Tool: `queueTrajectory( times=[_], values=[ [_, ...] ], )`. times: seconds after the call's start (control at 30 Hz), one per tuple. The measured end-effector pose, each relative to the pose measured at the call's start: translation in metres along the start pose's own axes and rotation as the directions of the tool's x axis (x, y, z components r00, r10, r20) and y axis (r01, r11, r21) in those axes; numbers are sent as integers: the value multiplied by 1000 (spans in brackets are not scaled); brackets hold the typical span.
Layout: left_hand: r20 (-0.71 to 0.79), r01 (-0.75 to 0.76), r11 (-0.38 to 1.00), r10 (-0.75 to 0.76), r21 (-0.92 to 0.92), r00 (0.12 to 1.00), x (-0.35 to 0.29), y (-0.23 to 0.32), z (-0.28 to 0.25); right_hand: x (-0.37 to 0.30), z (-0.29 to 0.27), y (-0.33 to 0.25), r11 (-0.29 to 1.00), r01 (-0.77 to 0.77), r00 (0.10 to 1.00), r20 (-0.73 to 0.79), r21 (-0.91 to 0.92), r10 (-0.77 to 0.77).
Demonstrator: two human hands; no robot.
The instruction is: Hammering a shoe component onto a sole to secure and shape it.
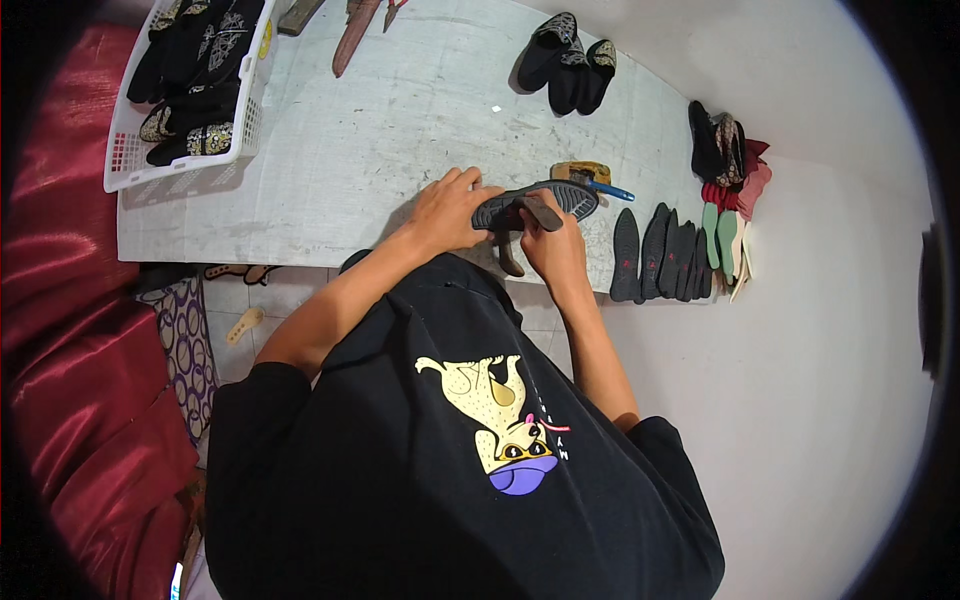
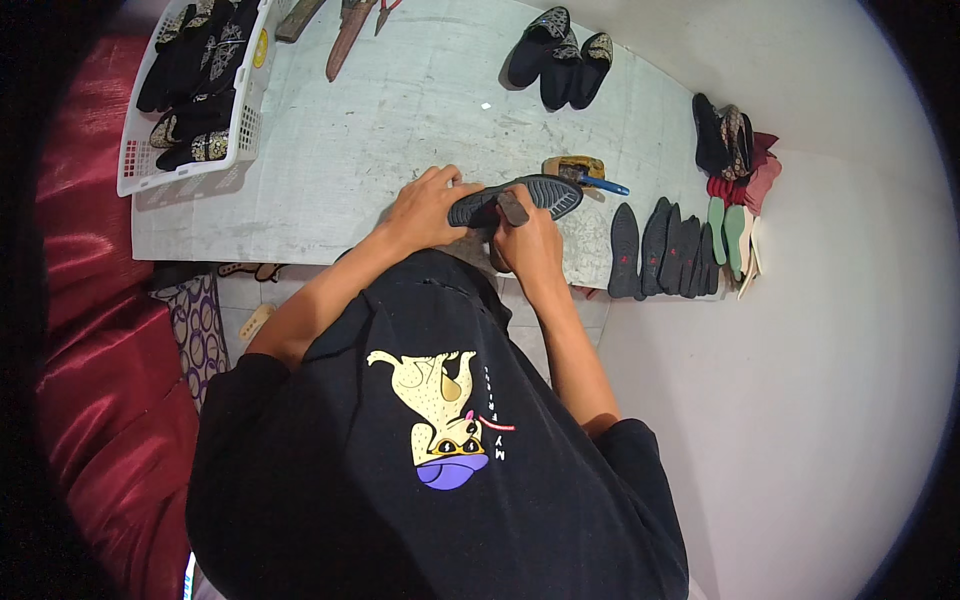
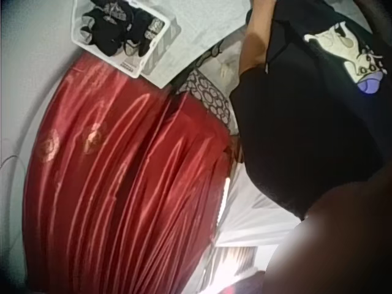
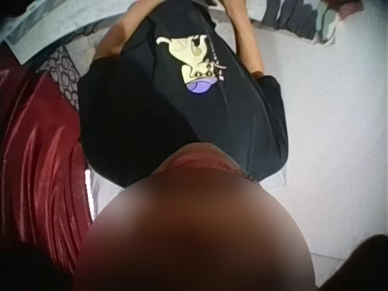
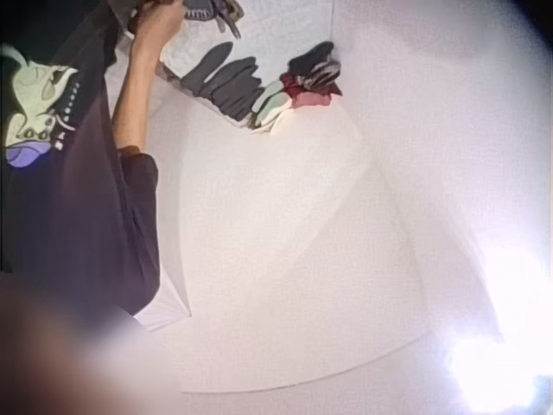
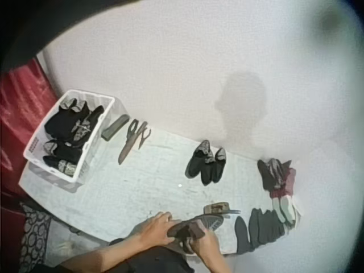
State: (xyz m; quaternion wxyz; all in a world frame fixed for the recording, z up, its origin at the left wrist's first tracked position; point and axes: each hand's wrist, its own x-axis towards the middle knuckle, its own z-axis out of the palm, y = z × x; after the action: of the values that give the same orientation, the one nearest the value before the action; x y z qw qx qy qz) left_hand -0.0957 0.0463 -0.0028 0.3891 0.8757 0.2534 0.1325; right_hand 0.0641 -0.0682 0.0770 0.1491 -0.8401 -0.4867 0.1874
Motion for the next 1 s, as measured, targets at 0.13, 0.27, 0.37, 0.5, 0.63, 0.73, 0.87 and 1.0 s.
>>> queueTrajectory(
  times=[0.13,0.27,0.37,0.5,0.63,0.73,0.87,1.0],
  values=[
    [-10,19,999,-19,-30,1000,-5,-3,1,-7,-2,-2,953,-65,998,33,295,58],
    [-85,-99,985,88,-142,992,6,2,8,-15,-1,10,883,-136,991,60,449,122],
    [-190,-235,923,183,-304,965,19,-7,21,-21,-11,4,868,-141,989,108,476,102],
    [-195,-302,903,251,-305,948,28,-4,16,-31,0,17,839,-56,998,47,542,37],
    [-200,-379,902,340,-208,919,33,4,15,-39,5,20,814,-136,988,22,565,150],
    [-216,-391,903,351,-180,911,32,2,19,-50,4,25,863,-149,987,27,482,156],
    [-221,-379,909,339,-173,914,32,5,18,-76,14,50,870,-129,991,84,476,101],
    [-119,-285,930,263,-231,957,31,19,11,-78,13,49,908,-14,987,-138,419,78]
  ],
)
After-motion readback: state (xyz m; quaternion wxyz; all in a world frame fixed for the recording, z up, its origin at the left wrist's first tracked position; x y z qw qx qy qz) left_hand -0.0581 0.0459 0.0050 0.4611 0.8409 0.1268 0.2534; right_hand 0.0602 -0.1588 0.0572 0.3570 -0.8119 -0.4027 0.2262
